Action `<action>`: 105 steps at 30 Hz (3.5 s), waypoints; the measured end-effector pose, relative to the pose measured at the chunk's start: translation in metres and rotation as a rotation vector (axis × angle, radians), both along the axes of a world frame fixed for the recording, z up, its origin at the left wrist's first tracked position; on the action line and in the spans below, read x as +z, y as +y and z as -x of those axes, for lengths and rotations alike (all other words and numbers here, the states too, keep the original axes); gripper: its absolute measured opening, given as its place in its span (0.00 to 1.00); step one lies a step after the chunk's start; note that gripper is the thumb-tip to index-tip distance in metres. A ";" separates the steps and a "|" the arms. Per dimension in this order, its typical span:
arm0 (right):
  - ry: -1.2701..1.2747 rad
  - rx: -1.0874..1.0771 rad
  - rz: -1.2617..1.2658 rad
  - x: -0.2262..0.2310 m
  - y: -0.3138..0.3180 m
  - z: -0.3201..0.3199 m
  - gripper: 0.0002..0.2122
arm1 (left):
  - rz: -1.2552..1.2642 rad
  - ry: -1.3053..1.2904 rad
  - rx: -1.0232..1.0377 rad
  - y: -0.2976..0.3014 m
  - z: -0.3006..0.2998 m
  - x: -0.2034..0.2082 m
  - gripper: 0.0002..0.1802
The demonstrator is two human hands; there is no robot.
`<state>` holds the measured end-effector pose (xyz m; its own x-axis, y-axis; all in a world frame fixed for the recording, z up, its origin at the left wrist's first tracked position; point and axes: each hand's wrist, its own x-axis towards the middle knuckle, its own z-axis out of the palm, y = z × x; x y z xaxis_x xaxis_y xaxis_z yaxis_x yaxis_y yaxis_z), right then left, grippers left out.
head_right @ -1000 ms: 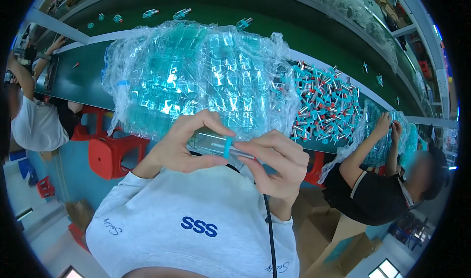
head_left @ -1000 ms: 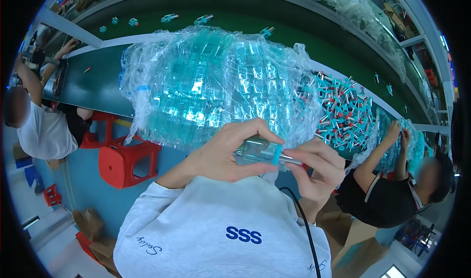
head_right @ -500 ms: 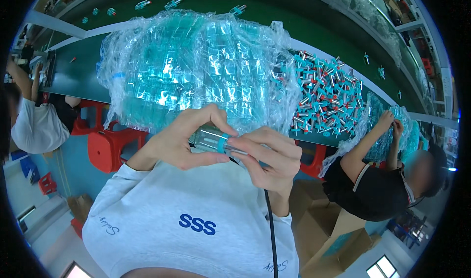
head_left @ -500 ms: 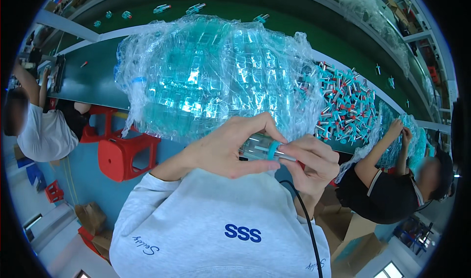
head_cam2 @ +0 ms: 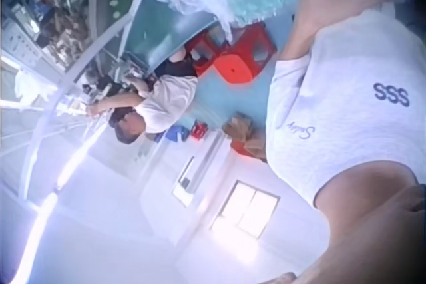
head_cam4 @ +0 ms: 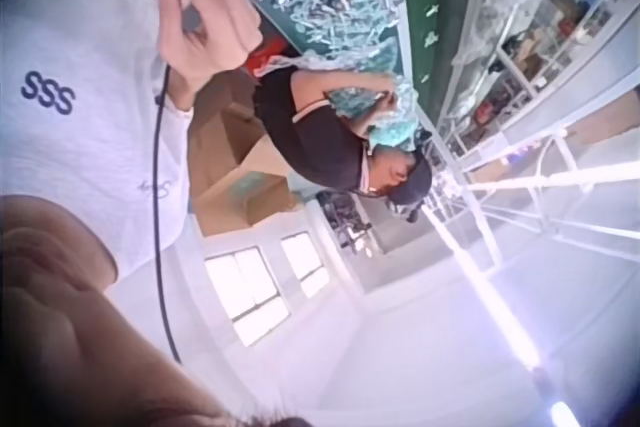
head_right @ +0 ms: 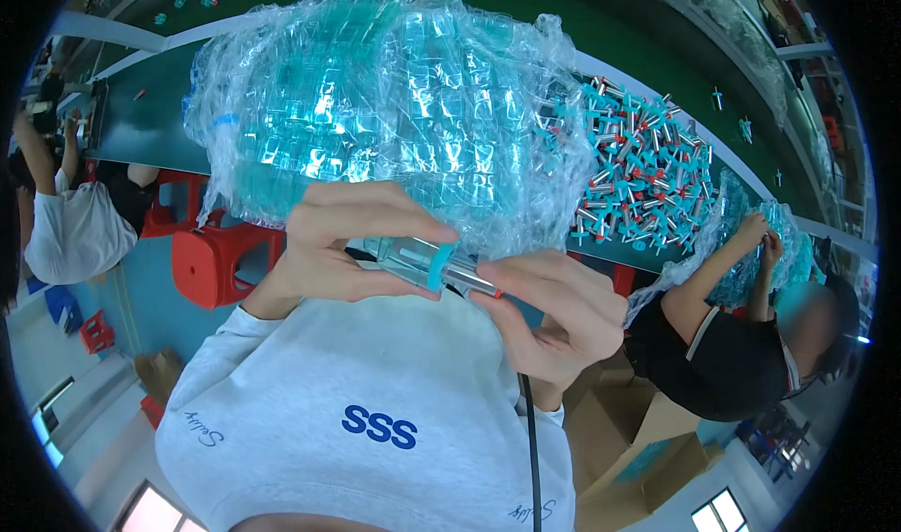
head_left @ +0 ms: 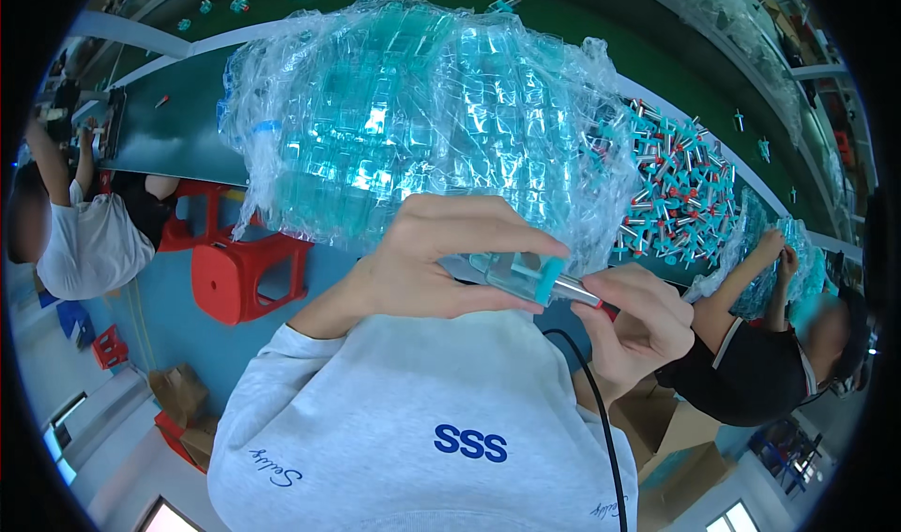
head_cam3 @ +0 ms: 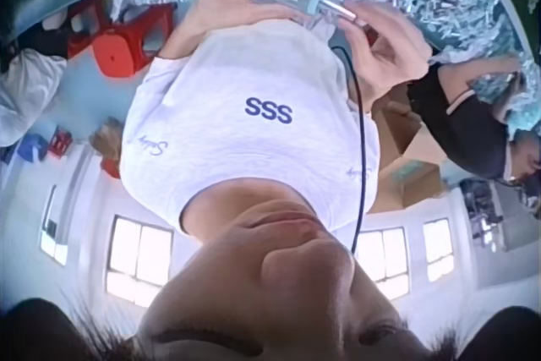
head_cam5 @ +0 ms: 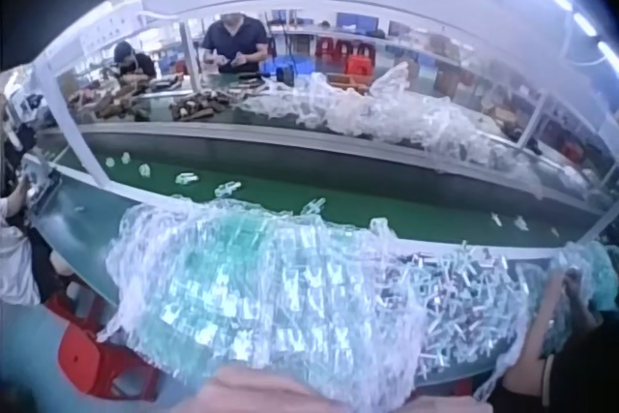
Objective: Assembling small plastic and metal components on a factory assembly line.
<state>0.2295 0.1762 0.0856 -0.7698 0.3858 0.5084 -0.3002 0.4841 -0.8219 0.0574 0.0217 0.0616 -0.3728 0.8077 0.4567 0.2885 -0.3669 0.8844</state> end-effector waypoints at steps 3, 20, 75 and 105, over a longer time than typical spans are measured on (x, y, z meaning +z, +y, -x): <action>-0.009 0.034 -0.055 0.002 0.001 0.002 0.12 | -0.016 0.020 -0.039 0.000 0.004 0.002 0.25; 0.064 0.092 -0.127 0.008 0.005 0.014 0.14 | -0.028 0.116 -0.097 0.000 0.011 0.010 0.24; 0.109 0.098 -0.289 -0.007 -0.006 0.032 0.16 | 0.005 -0.266 -0.131 -0.001 0.006 -0.029 0.13; -0.786 -0.537 -0.670 -0.086 0.325 0.053 0.30 | 0.726 0.374 0.639 0.222 0.234 -0.171 0.17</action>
